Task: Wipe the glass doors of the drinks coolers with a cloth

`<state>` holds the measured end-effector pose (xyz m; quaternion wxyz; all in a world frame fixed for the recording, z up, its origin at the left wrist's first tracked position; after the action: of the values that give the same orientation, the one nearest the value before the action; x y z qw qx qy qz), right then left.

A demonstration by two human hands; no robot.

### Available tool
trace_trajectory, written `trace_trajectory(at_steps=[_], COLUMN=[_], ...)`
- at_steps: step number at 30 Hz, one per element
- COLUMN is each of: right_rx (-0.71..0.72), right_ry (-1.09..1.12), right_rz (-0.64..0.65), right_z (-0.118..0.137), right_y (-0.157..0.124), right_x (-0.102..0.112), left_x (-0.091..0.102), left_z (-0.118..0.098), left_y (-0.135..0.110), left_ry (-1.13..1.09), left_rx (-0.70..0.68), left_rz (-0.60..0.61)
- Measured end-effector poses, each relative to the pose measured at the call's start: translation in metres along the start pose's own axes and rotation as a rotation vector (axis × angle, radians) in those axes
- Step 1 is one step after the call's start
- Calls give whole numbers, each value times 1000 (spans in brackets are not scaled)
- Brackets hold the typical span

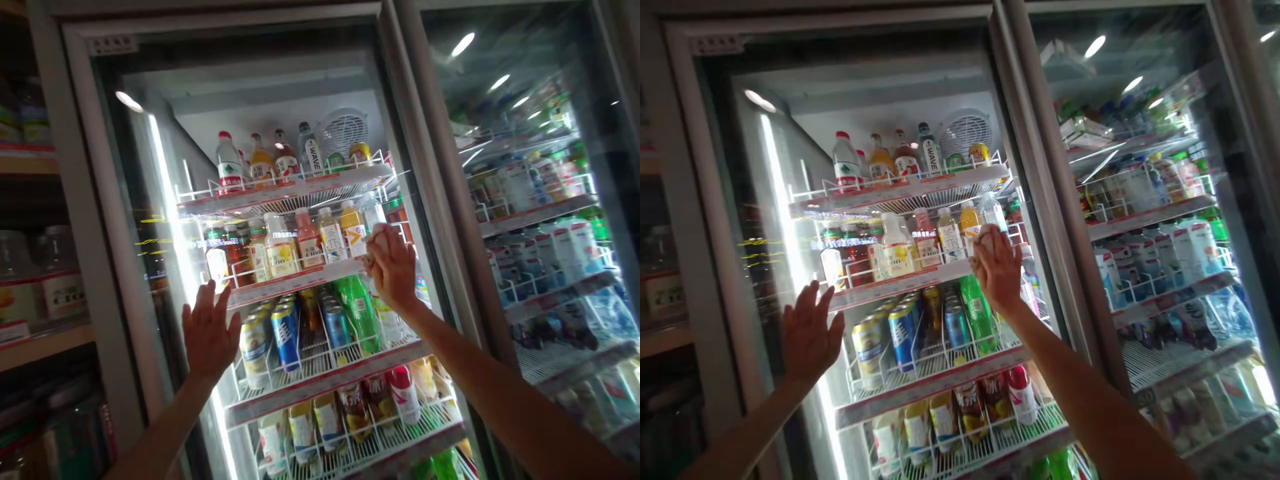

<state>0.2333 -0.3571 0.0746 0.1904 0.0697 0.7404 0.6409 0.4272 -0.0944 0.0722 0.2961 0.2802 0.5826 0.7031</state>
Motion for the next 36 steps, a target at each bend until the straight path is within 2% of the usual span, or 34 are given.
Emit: trace_trajectory(at_steps=[1, 3, 6, 8, 9, 10, 13, 15, 16, 17, 20, 21, 22, 23, 24, 27, 29, 31, 34, 35, 36], right_rx=[-53, 8, 407, 610, 620, 554, 118, -66, -67, -3, 425, 540, 593, 571, 478, 66, -53, 50, 480, 593, 640], right_ry=[-13, 3, 116, 171, 172, 155, 54, 14, 13, 29, 140, 170, 186, 185, 169, 85, 64, 105, 217, 237, 244], right_rz=[-14, 34, 191, 227, 213, 187, 62, 15, 19, 42, 149, 170, 178, 167, 141, -4, -60, -21, 125, 159, 175], right_z=[-4, 19, 92, 116, 112, 98, 25, 2, 6, 20, 88, 101, 104, 96, 79, 11, -3, 20, 82, 93, 93], right_y=[6, 6, -25, -45, -44, -36, 4, 14, 14, 10, -22, -33, -38, -35, -26, 5, 9, 0, -31, -39, -40], right_x=[-1, -6, -14, -11, -10, -9, -6, -5, -5, -6, -7, -5, -4, -2, -2, 1, 1, -4, -8, -8, -7], left_x=[-1, -2, -1, 0, 0, -1, -1, 0, 0, -1, -1, -1, -1, -1, -2, -1, 0, 1, 2, 2, 3], left_z=[0, 1, 1, 1, 1, 1, 0, 0, 0, 1, 2, 2, 2, 2, 2, 2, 1, 1, 1, 1, 0], left_y=[0, -1, -1, -1, -1, -1, -1, -1, -1, -1, -1, -1, -1, -1, -1, -1, -1, -1, 0, 0, 0], left_ry=[11, 23, 14, 18, 25, 34, 44, 39, 35, 30, 10, 1, -3, -1, 3, 17, 8, -8, -31, -33, -31], left_rx=[4, 17, 16, 16, 13, 11, 1, 2, 7, 13, 23, 21, 16, 10, 6, 3, -1, -5, -3, -10, -22], left_rz=[10, 26, 23, 13, 15, 18, 17, 14, 14, 17, 22, 18, 16, 18, 17, 0, -17, -27, -37, -43, -48])
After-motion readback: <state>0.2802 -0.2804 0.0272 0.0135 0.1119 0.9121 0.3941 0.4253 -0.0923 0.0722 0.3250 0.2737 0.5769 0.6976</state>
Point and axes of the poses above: each hand's wrist, its own y-axis towards the middle knuckle, its own x-axis out of the back of the hand, z = x × y, the point moved 9 cm from there along y, towards the middle knuckle, and after that the axes turned 4 degrees about x, right-handed, at the moved point
